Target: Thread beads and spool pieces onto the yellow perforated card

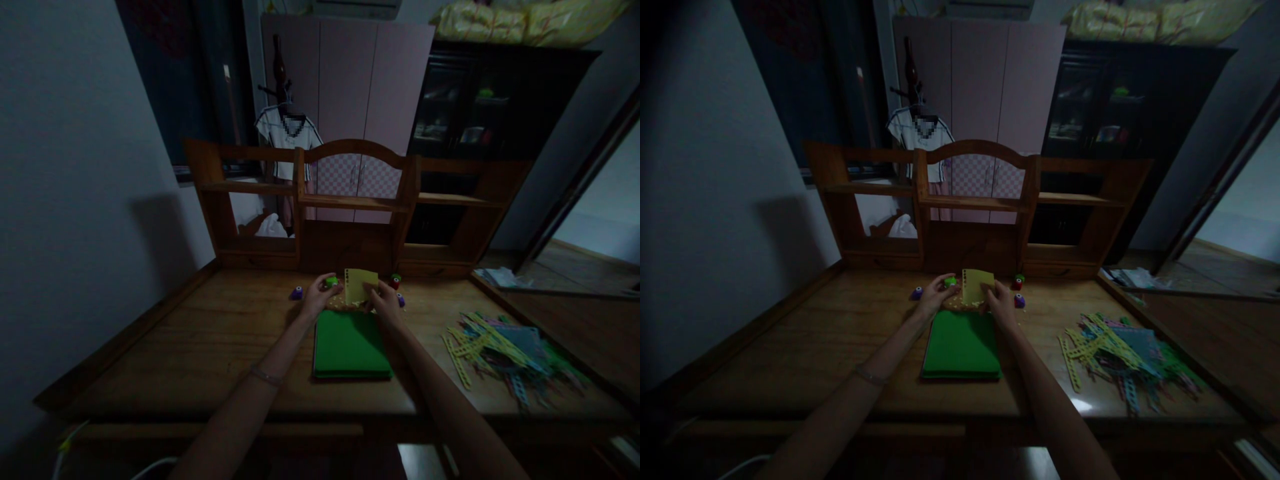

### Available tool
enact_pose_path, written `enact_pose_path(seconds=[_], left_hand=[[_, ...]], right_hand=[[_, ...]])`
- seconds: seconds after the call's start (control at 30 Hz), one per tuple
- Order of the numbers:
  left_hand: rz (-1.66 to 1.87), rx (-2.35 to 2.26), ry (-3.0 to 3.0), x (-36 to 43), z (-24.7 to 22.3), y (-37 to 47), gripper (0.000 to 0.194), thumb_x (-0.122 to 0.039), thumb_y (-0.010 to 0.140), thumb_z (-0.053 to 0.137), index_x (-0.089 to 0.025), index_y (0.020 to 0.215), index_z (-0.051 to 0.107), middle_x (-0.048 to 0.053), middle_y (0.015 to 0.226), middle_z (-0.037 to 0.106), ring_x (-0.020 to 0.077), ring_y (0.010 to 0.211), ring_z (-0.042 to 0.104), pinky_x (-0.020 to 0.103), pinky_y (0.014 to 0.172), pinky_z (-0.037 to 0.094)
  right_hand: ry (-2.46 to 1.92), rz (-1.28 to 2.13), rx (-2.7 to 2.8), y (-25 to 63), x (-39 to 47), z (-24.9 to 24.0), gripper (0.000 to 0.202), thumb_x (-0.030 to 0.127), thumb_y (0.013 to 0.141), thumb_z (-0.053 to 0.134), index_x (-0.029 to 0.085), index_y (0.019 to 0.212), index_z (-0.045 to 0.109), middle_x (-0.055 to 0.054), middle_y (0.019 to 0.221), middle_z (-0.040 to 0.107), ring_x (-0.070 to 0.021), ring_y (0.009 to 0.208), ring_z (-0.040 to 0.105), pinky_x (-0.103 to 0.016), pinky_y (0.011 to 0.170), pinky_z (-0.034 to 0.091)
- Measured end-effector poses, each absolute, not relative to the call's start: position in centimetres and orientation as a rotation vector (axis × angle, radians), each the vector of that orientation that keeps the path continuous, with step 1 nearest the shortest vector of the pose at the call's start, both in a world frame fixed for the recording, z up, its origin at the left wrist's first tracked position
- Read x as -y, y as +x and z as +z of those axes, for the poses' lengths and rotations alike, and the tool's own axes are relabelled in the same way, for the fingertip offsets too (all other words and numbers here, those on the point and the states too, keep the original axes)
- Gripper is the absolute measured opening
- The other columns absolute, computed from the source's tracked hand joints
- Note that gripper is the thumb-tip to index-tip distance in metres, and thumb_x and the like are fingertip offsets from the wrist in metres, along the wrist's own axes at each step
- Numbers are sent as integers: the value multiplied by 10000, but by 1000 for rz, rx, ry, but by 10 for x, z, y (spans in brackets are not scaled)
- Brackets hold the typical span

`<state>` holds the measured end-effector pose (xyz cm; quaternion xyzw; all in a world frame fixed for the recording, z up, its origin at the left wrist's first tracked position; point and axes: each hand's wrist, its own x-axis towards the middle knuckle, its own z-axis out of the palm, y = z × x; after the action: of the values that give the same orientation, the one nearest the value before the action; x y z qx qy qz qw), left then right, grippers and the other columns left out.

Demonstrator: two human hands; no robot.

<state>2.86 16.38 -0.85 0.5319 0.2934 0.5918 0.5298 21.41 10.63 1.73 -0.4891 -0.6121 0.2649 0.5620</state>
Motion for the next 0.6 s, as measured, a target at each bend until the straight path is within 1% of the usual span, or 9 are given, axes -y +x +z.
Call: enact_pose_path(seconds=[0.07, 0.13, 0.27, 0.4, 0.5, 0.6], left_hand=[[1453, -745, 1359, -162, -6, 28, 529, -301, 569, 784, -146, 1034, 585, 79, 946, 649, 162, 838, 614, 295, 788, 485], [1481, -765, 1430, -158, -1, 28, 490, -300, 562, 785, -149, 985, 590, 78, 958, 647, 169, 855, 612, 291, 789, 483], [1428, -739, 1413, -153, 4, 30, 472, -309, 570, 786, -147, 969, 593, 75, 948, 651, 168, 829, 621, 287, 775, 493], [1219, -619, 1075, -153, 4, 31, 413, -416, 684, 702, -92, 917, 595, 121, 897, 664, 168, 743, 645, 312, 768, 515], [1112, -552, 875, -151, 7, 29, 445, -507, 760, 591, -75, 866, 598, 155, 900, 663, 192, 795, 653, 309, 774, 526], [1029, -515, 780, -147, 12, 25, 478, -557, 789, 514, -88, 841, 589, 159, 896, 664, 211, 848, 652, 303, 768, 536]], right_hand=[[-1159, 598, 1440, 215, -106, 18, 325, 468, 812, 474, 169, 898, 567, 8, 528, 581, -161, 378, 562, -228, 359, 399], [-1158, 588, 1431, 216, -106, 18, 328, 474, 808, 481, 171, 897, 567, -1, 572, 599, -157, 381, 562, -231, 359, 405], [-1144, 587, 1413, 217, -106, 18, 325, 470, 810, 481, 172, 908, 567, -19, 666, 626, -149, 394, 564, -240, 372, 429], [-1175, 544, 1373, 217, -106, 18, 326, 467, 808, 475, 169, 892, 576, -14, 622, 618, -146, 385, 546, -238, 366, 420], [-1199, 536, 1359, 215, -106, 20, 332, 473, 803, 471, 168, 882, 577, -25, 649, 631, -142, 374, 532, -239, 349, 404], [-1197, 546, 1370, 215, -105, 21, 332, 472, 805, 468, 170, 891, 576, -30, 678, 638, -139, 376, 531, -240, 357, 410]])
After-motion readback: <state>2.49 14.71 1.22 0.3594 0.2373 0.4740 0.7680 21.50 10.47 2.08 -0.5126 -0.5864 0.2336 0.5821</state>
